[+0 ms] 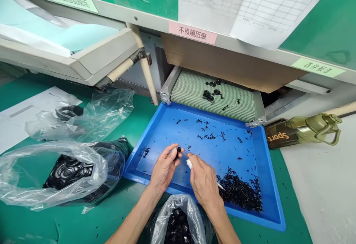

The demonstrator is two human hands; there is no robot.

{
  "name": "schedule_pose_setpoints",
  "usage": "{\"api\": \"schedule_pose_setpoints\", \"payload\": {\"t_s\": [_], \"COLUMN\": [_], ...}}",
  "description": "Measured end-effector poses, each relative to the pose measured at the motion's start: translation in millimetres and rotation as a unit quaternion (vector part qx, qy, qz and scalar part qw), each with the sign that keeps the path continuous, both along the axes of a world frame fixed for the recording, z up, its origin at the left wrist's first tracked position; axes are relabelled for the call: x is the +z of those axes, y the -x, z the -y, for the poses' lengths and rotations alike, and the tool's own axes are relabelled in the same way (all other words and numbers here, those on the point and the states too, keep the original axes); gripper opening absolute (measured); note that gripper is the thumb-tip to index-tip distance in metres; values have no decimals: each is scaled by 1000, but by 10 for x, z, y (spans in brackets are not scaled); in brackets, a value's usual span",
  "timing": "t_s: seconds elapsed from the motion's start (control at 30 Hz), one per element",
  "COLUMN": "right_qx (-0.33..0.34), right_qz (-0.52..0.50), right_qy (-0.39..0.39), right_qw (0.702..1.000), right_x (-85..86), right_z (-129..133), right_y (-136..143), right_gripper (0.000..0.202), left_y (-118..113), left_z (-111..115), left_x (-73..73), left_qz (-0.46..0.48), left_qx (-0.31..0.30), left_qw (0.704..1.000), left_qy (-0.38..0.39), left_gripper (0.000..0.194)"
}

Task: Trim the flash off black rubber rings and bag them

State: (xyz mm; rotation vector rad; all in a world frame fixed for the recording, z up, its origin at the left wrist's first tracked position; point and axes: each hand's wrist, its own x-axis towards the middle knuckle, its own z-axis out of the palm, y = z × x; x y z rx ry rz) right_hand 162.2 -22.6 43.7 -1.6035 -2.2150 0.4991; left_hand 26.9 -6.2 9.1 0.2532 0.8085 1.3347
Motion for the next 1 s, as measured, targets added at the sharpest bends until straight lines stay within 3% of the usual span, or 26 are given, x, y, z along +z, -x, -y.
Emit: {"api": "schedule_pose_setpoints", "payload": {"t_s": [0.23, 0.47, 1.0], "right_qx": [-11, -20, -26], "right_qz": [-16, -4, 104], "right_qy": [22, 7, -72], "right_qw": [1000, 1000, 992], "right_x": [1, 20, 69], "right_z": [14, 22, -9], "right_y": [46, 57, 101], "right_gripper": [39, 41, 37], "left_y": [3, -3, -43], "left_z": [1, 15, 55], "left_x": [-10, -53, -28], "left_qz": [2, -22, -113], "left_qx": [-11, -23, -15], "left_qw": [1000, 999, 991], "left_qy": [-12, -5, -73], "left_gripper": [15, 28, 24]}}
